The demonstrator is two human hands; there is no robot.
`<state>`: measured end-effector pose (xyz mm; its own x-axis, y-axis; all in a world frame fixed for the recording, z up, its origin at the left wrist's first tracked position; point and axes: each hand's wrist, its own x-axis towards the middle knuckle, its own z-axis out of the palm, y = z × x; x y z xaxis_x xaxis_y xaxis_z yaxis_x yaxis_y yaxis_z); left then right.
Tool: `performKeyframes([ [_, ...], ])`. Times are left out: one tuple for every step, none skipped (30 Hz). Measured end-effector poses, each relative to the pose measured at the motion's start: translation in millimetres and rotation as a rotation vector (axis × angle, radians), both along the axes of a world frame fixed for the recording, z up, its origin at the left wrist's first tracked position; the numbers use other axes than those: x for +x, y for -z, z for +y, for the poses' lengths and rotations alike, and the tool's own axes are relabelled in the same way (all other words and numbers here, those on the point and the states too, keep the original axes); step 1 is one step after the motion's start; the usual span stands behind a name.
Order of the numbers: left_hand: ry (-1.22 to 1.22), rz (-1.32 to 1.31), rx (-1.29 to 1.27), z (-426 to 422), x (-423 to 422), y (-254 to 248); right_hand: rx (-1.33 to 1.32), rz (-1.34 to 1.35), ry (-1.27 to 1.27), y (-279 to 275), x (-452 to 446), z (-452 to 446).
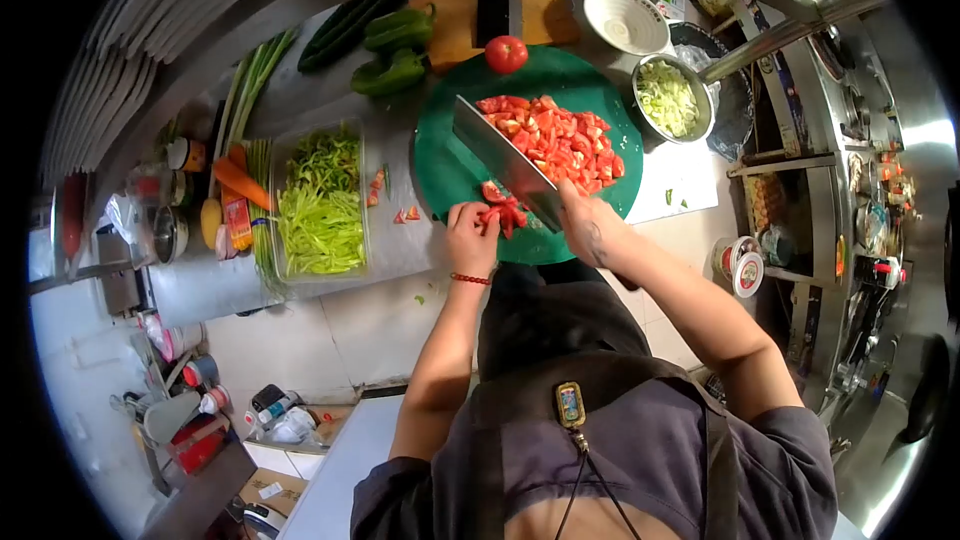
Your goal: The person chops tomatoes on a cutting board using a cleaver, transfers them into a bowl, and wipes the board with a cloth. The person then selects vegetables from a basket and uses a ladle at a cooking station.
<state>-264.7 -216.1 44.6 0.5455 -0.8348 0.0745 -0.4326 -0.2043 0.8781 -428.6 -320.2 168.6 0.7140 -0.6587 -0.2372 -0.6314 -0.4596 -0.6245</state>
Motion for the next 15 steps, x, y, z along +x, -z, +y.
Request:
performKeyframes([
  [-0.041, 0.051, -0.028, 0, -6, 0, 0.054, 0.123, 0.048, -12, 0, 12],
  [-0.079, 0.1, -0.056, 1, -11, -1, 0.065, 0.213, 0.049, 0, -3, 21],
  [-0.114, 0.147, -0.086, 1, -13, -1, 0.06, 0.207, 0.038, 19, -5, 28],
  [-0.113, 0.146, -0.087, 1, -13, -1, 0.054, 0.199, 0.027, 38, -6, 33],
  [-0.112, 0.157, -0.066, 3, -13, -2, 0.065, 0.19, 0.09, 49, 0, 33],
  [-0.113, 0.166, -0.046, 5, -13, -2, 0.067, 0.184, 0.092, 49, 2, 25],
  [-0.097, 0.152, -0.007, 5, -10, -1, 0.034, 0.134, 0.045, 43, 5, 10],
  [-0.095, 0.149, -0.003, 7, -10, 0, 0.009, 0.086, 0.002, 36, 7, 2],
  [-0.104, 0.175, -0.043, 9, -10, 4, 0.029, 0.154, -0.036, 20, 8, -2],
  [-0.115, 0.202, -0.092, 7, -9, 7, 0.026, 0.15, -0.033, 9, 7, 1],
  [-0.109, 0.202, -0.09, 8, -9, 9, 0.061, 0.12, -0.028, -1, 3, 11],
  [-0.117, 0.193, -0.089, 10, -10, 11, 0.097, 0.093, -0.021, -7, -2, 23],
  [-0.126, 0.185, -0.094, 10, -11, 11, 0.068, 0.162, -0.012, 17, -3, 35],
  [-0.116, 0.188, -0.093, 11, -11, 11, 0.09, 0.101, -0.001, 37, -4, 40],
  [-0.112, 0.171, -0.059, 13, -10, 9, 0.103, 0.116, 0.028, 34, 2, 40],
])
